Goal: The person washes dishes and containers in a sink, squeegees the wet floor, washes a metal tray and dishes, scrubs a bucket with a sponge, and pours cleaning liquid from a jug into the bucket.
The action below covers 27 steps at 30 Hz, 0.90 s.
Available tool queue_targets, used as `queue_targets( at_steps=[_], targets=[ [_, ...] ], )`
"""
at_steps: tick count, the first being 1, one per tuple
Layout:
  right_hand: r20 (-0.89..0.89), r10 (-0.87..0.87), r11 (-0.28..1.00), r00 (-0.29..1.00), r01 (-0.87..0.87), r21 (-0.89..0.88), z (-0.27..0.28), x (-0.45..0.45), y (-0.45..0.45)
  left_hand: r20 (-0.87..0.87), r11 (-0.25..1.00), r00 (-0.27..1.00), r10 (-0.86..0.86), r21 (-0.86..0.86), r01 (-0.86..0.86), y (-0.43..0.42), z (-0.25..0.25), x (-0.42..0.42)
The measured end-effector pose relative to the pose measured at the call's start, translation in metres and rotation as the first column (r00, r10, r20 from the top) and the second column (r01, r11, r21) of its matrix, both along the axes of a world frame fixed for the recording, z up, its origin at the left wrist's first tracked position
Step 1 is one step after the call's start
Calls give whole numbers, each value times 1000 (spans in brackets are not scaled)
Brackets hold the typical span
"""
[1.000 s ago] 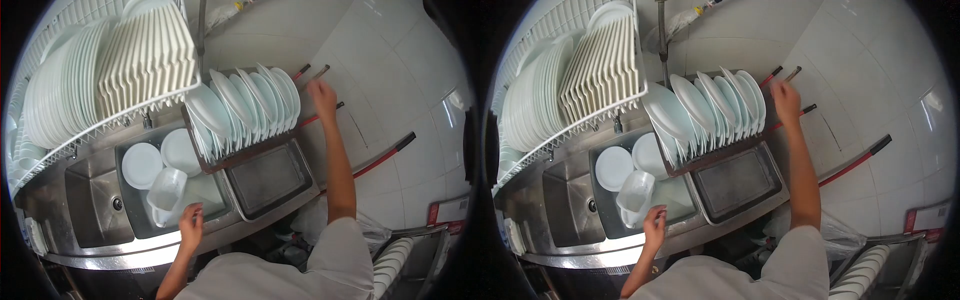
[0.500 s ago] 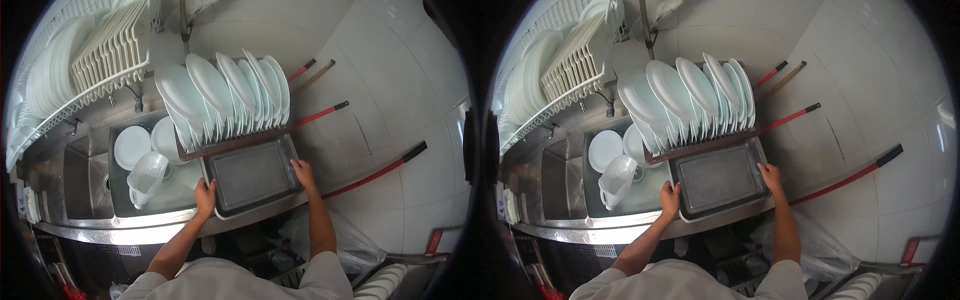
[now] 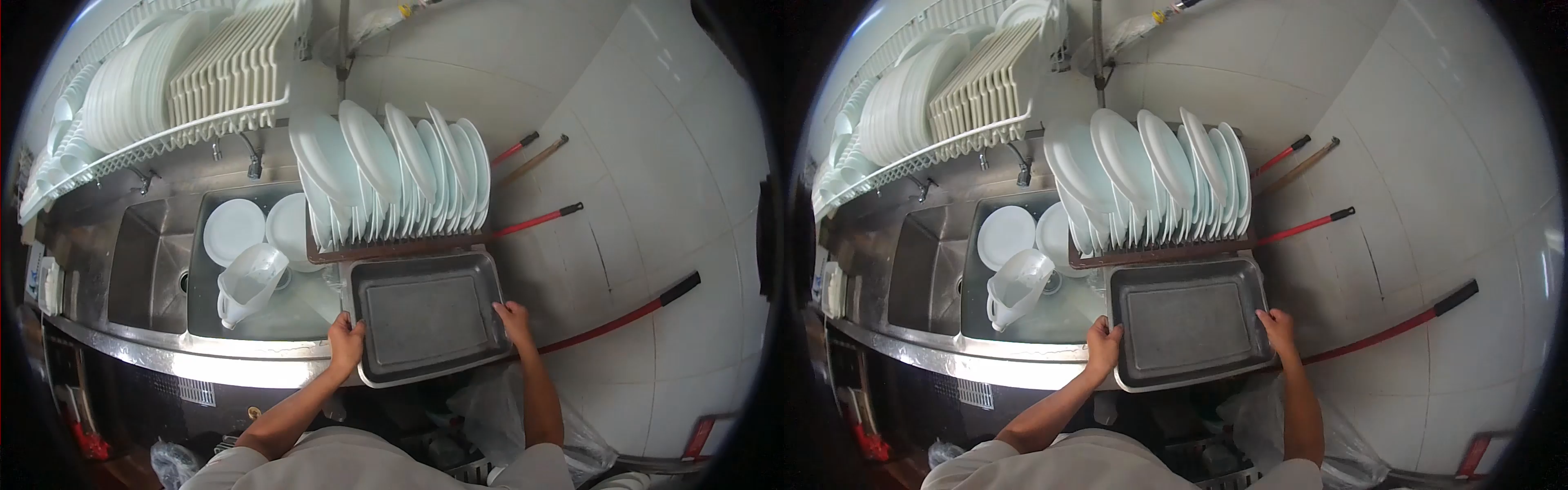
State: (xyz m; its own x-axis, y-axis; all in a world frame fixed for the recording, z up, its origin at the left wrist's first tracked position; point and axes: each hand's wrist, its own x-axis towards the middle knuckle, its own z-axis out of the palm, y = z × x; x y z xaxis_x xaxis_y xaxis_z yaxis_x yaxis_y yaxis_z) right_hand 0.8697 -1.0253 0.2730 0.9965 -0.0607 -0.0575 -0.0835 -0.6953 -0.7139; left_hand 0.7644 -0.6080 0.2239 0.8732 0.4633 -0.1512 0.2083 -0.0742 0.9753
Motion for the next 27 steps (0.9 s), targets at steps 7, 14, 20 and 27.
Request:
queue_targets(
  at_steps=[7, 14, 20, 27],
  targets=[
    [-145, -92, 995, 985, 97, 26, 103, -16, -4, 51, 967, 995, -81, -239, 91, -1, 96, -9],
    [-149, -24, 1000, 989, 22, -16, 217, 18, 12, 130, 959, 983, -127, -236, 156, 30, 219, 17],
    [-59, 108, 994, 992, -109, -16, 305, 81, 39, 226, 885, 960, -166, -395, 246, 71, 290, 64],
    [-89, 154, 977, 984, -165, -134, 359, 146, 71, 277, 866, 949, -152, -426, 263, 101, 343, 109]
  ],
)
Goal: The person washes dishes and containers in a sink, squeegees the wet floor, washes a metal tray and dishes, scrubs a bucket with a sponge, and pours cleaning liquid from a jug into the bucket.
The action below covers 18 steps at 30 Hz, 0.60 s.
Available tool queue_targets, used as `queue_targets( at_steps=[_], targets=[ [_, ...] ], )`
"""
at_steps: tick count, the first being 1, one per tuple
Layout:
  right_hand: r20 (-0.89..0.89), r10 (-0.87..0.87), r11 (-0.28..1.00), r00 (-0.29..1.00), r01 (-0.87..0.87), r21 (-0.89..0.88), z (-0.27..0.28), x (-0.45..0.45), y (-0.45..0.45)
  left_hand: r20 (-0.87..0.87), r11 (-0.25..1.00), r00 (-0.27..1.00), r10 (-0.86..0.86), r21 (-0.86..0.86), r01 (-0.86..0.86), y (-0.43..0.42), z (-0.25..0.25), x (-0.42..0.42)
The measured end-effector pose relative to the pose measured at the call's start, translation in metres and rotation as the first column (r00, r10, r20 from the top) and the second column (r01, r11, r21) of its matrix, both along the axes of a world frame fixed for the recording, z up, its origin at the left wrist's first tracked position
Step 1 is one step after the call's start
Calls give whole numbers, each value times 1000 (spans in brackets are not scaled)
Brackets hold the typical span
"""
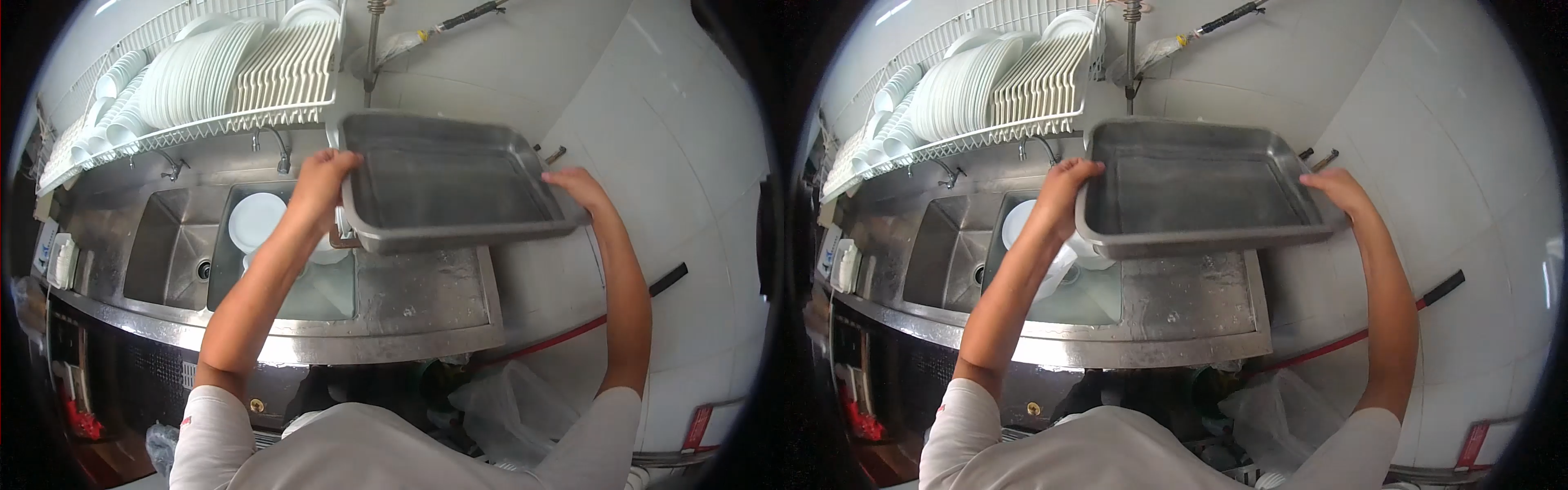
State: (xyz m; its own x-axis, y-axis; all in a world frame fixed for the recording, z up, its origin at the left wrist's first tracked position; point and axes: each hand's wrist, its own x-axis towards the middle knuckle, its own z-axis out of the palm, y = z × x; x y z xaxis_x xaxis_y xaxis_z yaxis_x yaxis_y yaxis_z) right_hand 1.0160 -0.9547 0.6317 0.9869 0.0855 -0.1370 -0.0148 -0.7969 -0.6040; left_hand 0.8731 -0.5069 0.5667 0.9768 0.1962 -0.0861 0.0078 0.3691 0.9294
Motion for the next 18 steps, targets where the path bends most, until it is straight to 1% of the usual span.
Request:
queue_targets(
  at_steps=[2, 3, 4, 6, 10, 11, 13, 14, 15, 16, 18],
  targets=[
    [-22, 10, 1000, 1000, -10, 1, 3, 11, 7, 38, 1000, 999, 19, -18, -18, 8, 2, 12],
    [-40, 6, 1000, 999, -6, 7, 9, 9, 14, 45, 999, 998, 34, 27, -35, 8, 7, 17],
    [-59, 2, 1000, 998, -1, 12, 12, 9, 17, 45, 999, 998, 36, 31, -38, 8, 14, 19],
    [-24, 2, 999, 1000, -1, 40, -2, 25, 8, 46, 998, 998, 40, 39, -42, 8, 23, 20],
    [3, -50, 996, 999, 49, 68, -9, 9, 4, 59, 991, 997, 55, 115, -62, 8, 19, 23],
    [62, -72, 993, 995, 66, 94, -13, 1, 4, 70, 992, 997, 9, 122, -17, 11, 10, 25],
    [183, -126, 985, 975, 100, 144, -23, -22, 0, 76, 990, 997, -20, 143, 9, 10, -10, 28],
    [191, -134, 984, 972, 108, 142, -29, -31, -5, 80, 989, 996, -32, 148, 20, 8, -14, 23],
    [199, -140, 984, 970, 114, 138, -36, -39, -14, 111, 977, 994, 1, 212, -24, 0, -18, 16],
    [208, -143, 984, 968, 117, 130, -42, -49, -21, 126, 973, 992, -5, 228, -25, -7, -20, 6],
    [224, -157, 985, 962, 135, 112, -49, -77, -28, 55, 984, 998, -41, 176, 30, -19, -19, -22]
  ],
)
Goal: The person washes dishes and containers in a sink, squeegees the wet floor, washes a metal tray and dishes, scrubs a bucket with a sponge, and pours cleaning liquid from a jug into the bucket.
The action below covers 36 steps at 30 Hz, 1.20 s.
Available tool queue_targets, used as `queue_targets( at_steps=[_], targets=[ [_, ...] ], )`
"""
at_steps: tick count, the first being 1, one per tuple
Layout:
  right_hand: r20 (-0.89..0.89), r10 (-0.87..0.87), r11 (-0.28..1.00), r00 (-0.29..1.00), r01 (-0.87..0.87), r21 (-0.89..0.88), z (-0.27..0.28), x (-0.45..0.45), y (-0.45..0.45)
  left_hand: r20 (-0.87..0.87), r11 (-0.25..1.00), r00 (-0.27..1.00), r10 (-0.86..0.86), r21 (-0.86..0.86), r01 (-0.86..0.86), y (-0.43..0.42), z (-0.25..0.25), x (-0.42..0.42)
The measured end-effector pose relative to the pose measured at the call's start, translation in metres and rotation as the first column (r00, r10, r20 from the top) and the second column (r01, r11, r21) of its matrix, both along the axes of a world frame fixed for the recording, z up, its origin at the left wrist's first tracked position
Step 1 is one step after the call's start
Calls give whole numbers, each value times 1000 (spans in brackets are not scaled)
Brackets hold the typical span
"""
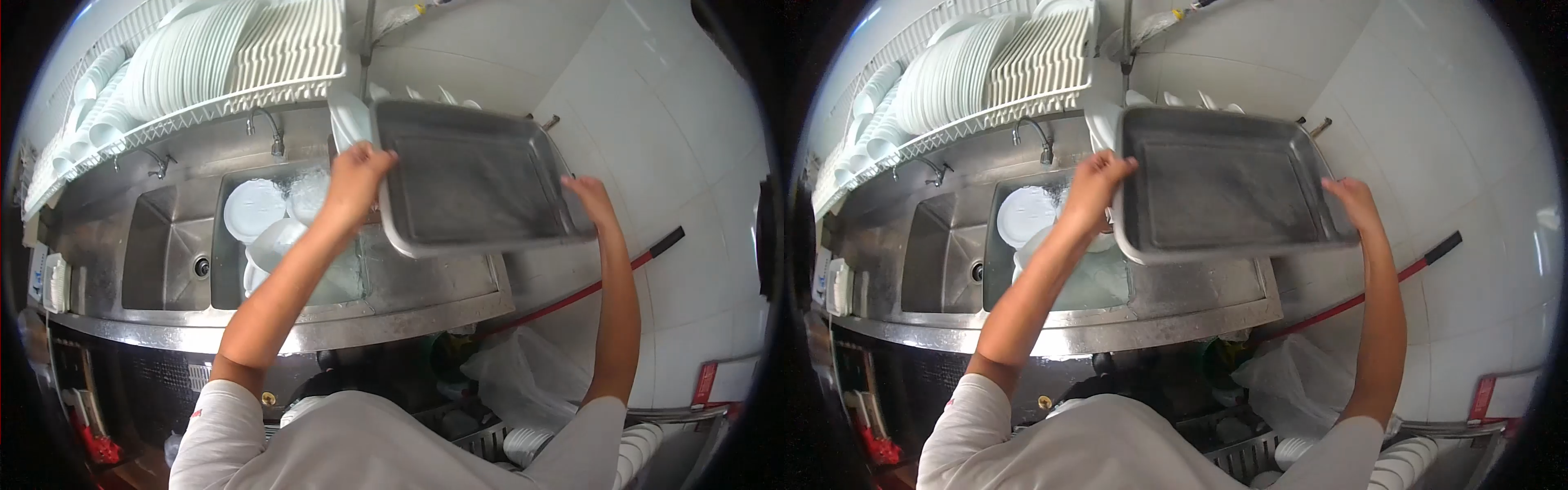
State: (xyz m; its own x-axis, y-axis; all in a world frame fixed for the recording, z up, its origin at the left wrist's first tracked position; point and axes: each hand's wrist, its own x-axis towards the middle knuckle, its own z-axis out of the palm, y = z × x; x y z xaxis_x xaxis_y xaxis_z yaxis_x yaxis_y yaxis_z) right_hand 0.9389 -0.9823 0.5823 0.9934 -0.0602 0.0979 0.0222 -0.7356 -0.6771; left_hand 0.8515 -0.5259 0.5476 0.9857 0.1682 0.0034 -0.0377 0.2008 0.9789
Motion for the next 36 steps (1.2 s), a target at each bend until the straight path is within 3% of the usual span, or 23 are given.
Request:
queue_targets(
  at_steps=[4, 9, 12, 17, 20, 25, 31, 36],
  targets=[
    [-32, -34, 999, 999, 34, -21, -17, -52, -20, -53, 992, 990, -128, -31, 126, -9, -42, -39],
    [-244, -90, 982, 966, 44, -185, -13, -92, -21, -182, 917, 939, -291, -333, 220, -15, -60, -77],
    [-348, -102, 973, 932, 22, -228, -13, -77, -29, -182, 910, 940, -289, -357, 211, -8, -66, -77],
    [-341, -26, 959, 940, -73, -274, 27, -48, 18, -170, 947, 968, -183, -295, 127, 21, -27, -60],
    [-447, -13, 991, 895, -49, -125, 38, -41, 33, -168, 952, 971, -169, -282, 117, 39, -13, -43],
    [-289, -73, 995, 955, 49, -89, 19, -42, 34, -121, 962, 977, -173, -233, 142, 52, -3, -39],
    [-149, -129, 990, 981, 134, 29, -22, -105, 43, -127, 989, 981, -147, -41, 143, 58, -21, -64],
    [-201, -133, 991, 971, 132, -18, -52, -179, 28, -278, 964, 923, -265, -75, 254, 50, -82, -124]
  ],
)
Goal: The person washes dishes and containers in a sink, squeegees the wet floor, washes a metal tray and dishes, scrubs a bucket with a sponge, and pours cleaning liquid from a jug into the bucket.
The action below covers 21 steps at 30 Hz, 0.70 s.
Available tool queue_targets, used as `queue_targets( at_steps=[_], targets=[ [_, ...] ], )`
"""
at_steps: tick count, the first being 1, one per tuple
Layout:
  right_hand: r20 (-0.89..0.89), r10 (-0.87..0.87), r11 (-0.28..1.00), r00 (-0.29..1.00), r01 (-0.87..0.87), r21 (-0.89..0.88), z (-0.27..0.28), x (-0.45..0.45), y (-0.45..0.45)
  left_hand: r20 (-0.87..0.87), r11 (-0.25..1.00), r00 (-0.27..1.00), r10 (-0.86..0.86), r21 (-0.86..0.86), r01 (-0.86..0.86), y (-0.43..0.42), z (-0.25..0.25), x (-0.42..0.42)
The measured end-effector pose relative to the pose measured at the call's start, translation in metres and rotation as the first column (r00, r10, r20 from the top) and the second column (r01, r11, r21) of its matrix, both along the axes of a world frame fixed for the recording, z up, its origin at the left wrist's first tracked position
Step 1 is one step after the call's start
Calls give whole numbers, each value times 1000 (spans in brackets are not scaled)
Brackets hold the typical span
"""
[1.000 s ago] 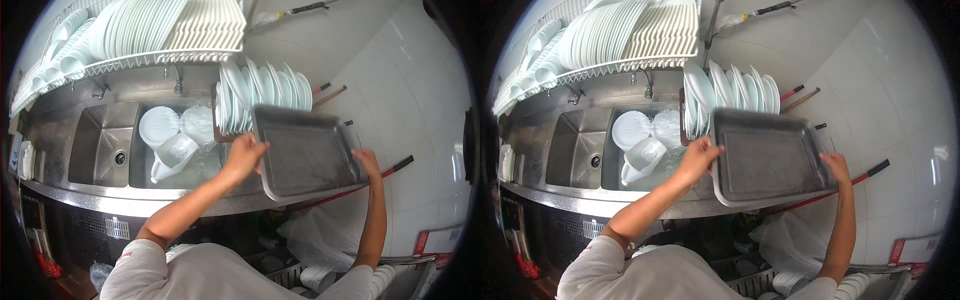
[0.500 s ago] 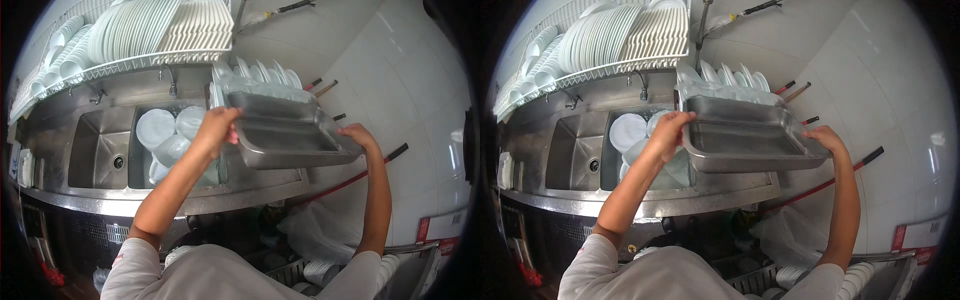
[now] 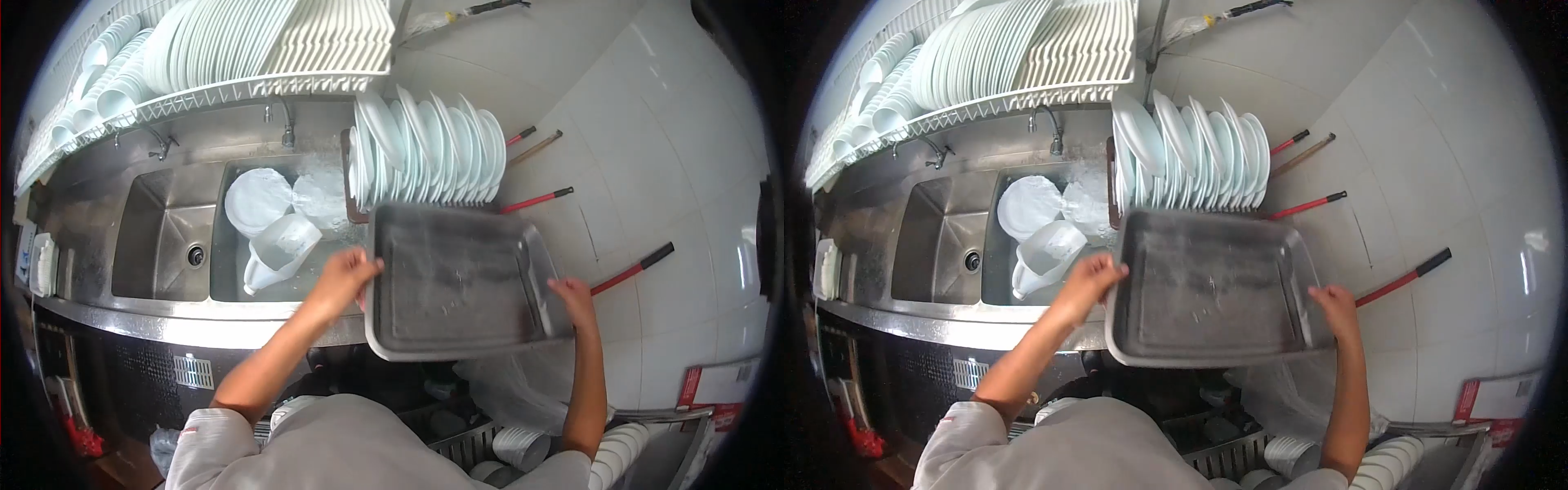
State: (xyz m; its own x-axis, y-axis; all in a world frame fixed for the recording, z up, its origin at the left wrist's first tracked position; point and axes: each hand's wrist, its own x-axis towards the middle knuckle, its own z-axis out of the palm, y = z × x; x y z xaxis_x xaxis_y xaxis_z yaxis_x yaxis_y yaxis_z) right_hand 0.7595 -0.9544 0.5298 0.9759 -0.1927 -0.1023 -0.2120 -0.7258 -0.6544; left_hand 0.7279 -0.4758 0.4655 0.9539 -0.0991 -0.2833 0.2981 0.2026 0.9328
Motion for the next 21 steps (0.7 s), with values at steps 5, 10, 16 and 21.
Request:
queue_targets(
  at_steps=[5, 10, 16, 21],
  targets=[
    [-297, 18, 979, 955, -77, -186, 2, 15, -12, -179, 989, 981, -71, -142, 45, -10, -42, -12],
    [-301, 100, 936, 948, -193, -295, 48, 95, 14, -86, 977, 995, 41, -207, -58, 3, 3, 49],
    [-250, 91, 992, 964, -110, -64, 74, 114, 38, 31, 976, 998, 46, -214, -38, 25, 52, 74],
    [-16, -6, 998, 1000, 5, -64, 36, 64, 39, 100, 996, 994, 33, -82, -25, 26, 29, 49]
  ],
)
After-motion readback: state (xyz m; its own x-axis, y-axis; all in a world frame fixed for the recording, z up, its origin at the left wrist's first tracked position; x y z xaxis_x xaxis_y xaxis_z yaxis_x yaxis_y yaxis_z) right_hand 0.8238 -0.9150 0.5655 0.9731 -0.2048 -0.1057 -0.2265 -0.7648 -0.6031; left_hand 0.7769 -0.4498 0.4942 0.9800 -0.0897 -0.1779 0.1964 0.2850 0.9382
